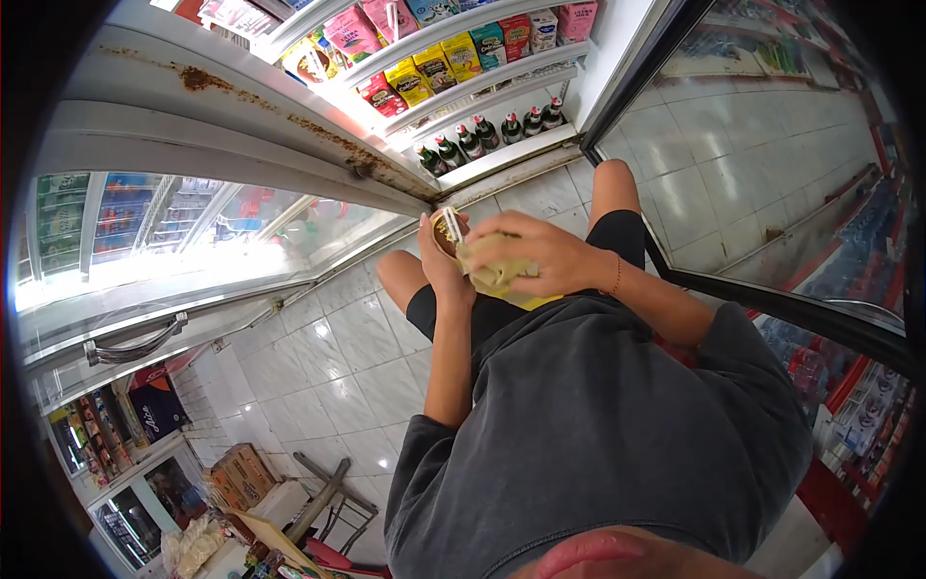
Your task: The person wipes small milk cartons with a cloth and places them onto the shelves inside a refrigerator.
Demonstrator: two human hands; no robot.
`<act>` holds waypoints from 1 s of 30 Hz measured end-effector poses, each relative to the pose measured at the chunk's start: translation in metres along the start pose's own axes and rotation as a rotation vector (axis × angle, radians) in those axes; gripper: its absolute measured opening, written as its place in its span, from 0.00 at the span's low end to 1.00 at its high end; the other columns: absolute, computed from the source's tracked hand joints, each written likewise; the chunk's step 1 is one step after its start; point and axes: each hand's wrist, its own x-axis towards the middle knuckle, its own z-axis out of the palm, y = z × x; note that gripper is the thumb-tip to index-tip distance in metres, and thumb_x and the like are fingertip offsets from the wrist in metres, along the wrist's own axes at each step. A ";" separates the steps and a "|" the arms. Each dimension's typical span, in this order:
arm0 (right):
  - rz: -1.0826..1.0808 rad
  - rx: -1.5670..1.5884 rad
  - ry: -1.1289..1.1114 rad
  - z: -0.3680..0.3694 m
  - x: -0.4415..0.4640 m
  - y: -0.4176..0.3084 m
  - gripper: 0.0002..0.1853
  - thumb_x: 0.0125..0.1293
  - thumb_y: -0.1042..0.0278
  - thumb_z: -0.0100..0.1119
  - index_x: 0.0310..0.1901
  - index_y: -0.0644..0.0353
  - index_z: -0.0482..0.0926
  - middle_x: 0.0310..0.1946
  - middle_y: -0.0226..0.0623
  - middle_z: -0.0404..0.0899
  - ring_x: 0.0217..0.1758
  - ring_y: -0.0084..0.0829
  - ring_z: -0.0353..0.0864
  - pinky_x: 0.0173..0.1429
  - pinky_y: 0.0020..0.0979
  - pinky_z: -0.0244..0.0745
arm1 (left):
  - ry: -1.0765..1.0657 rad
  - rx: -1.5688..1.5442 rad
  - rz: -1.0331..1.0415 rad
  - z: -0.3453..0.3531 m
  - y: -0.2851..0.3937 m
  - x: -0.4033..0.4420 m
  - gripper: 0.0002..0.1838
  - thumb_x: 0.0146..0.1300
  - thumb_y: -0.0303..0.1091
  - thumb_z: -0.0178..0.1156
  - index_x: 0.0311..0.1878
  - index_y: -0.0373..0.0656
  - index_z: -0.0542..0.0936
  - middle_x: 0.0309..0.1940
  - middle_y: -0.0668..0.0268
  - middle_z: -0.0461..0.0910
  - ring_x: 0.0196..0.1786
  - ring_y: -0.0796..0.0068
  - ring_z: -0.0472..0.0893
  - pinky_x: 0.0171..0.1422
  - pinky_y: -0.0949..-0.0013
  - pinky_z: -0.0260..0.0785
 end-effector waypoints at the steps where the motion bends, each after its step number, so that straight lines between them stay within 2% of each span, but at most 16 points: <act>1: 0.027 -0.040 0.100 -0.001 0.005 -0.005 0.26 0.53 0.78 0.68 0.57 0.53 0.82 0.65 0.40 0.75 0.68 0.47 0.74 0.72 0.42 0.70 | -0.025 0.000 0.018 0.005 -0.003 -0.005 0.23 0.83 0.54 0.46 0.53 0.44 0.79 0.39 0.64 0.84 0.44 0.72 0.83 0.54 0.66 0.76; 4: 0.077 -0.128 0.238 0.006 0.014 0.006 0.29 0.53 0.79 0.66 0.60 0.58 0.78 0.63 0.40 0.77 0.68 0.44 0.74 0.72 0.41 0.71 | 0.109 0.026 -0.007 0.032 -0.014 -0.024 0.24 0.83 0.55 0.44 0.53 0.44 0.79 0.40 0.64 0.83 0.45 0.71 0.83 0.55 0.66 0.76; 6: -0.069 -0.288 0.180 0.011 0.011 0.013 0.26 0.53 0.79 0.66 0.57 0.57 0.79 0.61 0.38 0.79 0.66 0.44 0.75 0.72 0.41 0.72 | 0.103 0.027 -0.053 0.027 -0.011 -0.023 0.25 0.84 0.56 0.42 0.54 0.43 0.79 0.40 0.64 0.83 0.45 0.72 0.83 0.55 0.66 0.76; 7: -0.067 -0.287 0.176 0.012 0.009 0.010 0.26 0.53 0.79 0.66 0.57 0.57 0.79 0.61 0.38 0.79 0.66 0.44 0.75 0.72 0.41 0.72 | -0.053 0.042 0.011 0.017 -0.009 -0.017 0.26 0.84 0.56 0.41 0.55 0.43 0.78 0.40 0.63 0.84 0.44 0.72 0.83 0.54 0.66 0.76; 8: -0.053 -0.207 0.129 0.012 0.006 0.005 0.25 0.53 0.79 0.67 0.55 0.57 0.79 0.60 0.37 0.80 0.66 0.43 0.76 0.71 0.41 0.73 | -0.209 0.055 0.076 0.008 -0.008 -0.010 0.27 0.84 0.57 0.40 0.55 0.43 0.78 0.40 0.62 0.84 0.43 0.72 0.83 0.53 0.67 0.76; 12: 0.026 0.092 -0.046 0.008 -0.009 -0.010 0.24 0.52 0.80 0.68 0.53 0.57 0.80 0.57 0.35 0.82 0.65 0.42 0.77 0.70 0.41 0.74 | -0.139 0.092 0.102 0.015 0.015 -0.011 0.28 0.84 0.57 0.38 0.54 0.43 0.78 0.38 0.61 0.84 0.41 0.74 0.83 0.50 0.70 0.77; 14: -0.007 0.048 -0.004 0.007 -0.006 -0.008 0.24 0.52 0.80 0.68 0.53 0.57 0.80 0.59 0.35 0.80 0.65 0.43 0.77 0.69 0.42 0.74 | -0.146 0.122 0.084 0.012 0.015 -0.008 0.28 0.84 0.57 0.37 0.55 0.42 0.78 0.39 0.61 0.84 0.42 0.72 0.84 0.51 0.68 0.77; 17: -0.037 -0.105 0.297 0.002 0.006 -0.009 0.23 0.51 0.79 0.69 0.52 0.56 0.80 0.62 0.35 0.74 0.66 0.47 0.74 0.69 0.42 0.73 | -0.105 0.043 0.067 0.022 0.000 -0.016 0.29 0.84 0.58 0.37 0.57 0.43 0.78 0.45 0.64 0.83 0.48 0.71 0.83 0.57 0.67 0.76; 20: -0.066 -0.271 0.222 0.000 0.010 0.002 0.23 0.50 0.78 0.69 0.51 0.56 0.80 0.61 0.35 0.75 0.65 0.46 0.74 0.68 0.42 0.72 | -0.075 0.037 0.010 0.027 -0.011 -0.025 0.29 0.84 0.58 0.37 0.57 0.43 0.79 0.47 0.66 0.82 0.51 0.72 0.82 0.58 0.68 0.75; 22: -0.039 -0.222 0.179 0.007 -0.002 -0.001 0.23 0.50 0.78 0.69 0.51 0.56 0.80 0.61 0.35 0.76 0.63 0.46 0.75 0.68 0.42 0.73 | -0.036 0.049 0.037 0.019 -0.014 -0.018 0.29 0.84 0.58 0.37 0.56 0.43 0.79 0.44 0.64 0.83 0.47 0.72 0.82 0.54 0.68 0.76; 24: -0.011 -0.170 0.130 0.009 -0.012 0.002 0.23 0.50 0.78 0.69 0.50 0.56 0.80 0.60 0.34 0.76 0.61 0.46 0.76 0.67 0.41 0.73 | -0.171 0.041 0.116 0.007 -0.009 -0.012 0.29 0.84 0.58 0.37 0.55 0.43 0.78 0.41 0.62 0.83 0.40 0.71 0.83 0.48 0.67 0.77; 25: -0.009 -0.103 0.054 0.008 -0.016 0.004 0.23 0.50 0.78 0.69 0.50 0.56 0.80 0.59 0.34 0.77 0.61 0.45 0.77 0.68 0.41 0.73 | -0.131 0.010 0.100 0.006 -0.007 -0.011 0.29 0.83 0.58 0.37 0.54 0.43 0.78 0.38 0.60 0.83 0.35 0.70 0.82 0.43 0.66 0.77; 27: -0.007 -0.038 -0.023 0.006 -0.018 0.004 0.23 0.49 0.78 0.68 0.50 0.56 0.80 0.58 0.34 0.78 0.60 0.44 0.77 0.68 0.41 0.72 | -0.084 0.000 0.087 0.006 -0.003 -0.010 0.28 0.83 0.58 0.38 0.54 0.42 0.78 0.38 0.60 0.83 0.35 0.70 0.82 0.43 0.65 0.77; 28: -0.016 0.007 0.061 0.005 -0.015 0.004 0.24 0.49 0.79 0.69 0.51 0.57 0.80 0.58 0.35 0.78 0.60 0.44 0.78 0.68 0.41 0.73 | -0.038 -0.006 0.075 0.006 0.000 -0.011 0.28 0.83 0.57 0.38 0.53 0.42 0.78 0.38 0.60 0.82 0.34 0.70 0.82 0.43 0.65 0.77; 29: -0.028 0.050 0.145 0.004 -0.011 0.003 0.24 0.48 0.79 0.69 0.51 0.57 0.80 0.58 0.35 0.78 0.60 0.44 0.79 0.68 0.41 0.74 | -0.080 0.022 0.088 0.002 0.000 -0.009 0.27 0.83 0.57 0.39 0.55 0.43 0.78 0.40 0.61 0.82 0.39 0.69 0.82 0.46 0.65 0.77; 30: -0.032 0.051 0.146 0.004 -0.008 0.003 0.24 0.48 0.79 0.69 0.51 0.57 0.80 0.58 0.35 0.78 0.60 0.44 0.79 0.68 0.41 0.74 | -0.080 0.024 0.092 0.002 -0.001 -0.009 0.27 0.83 0.57 0.39 0.55 0.43 0.78 0.40 0.61 0.82 0.39 0.69 0.82 0.46 0.65 0.77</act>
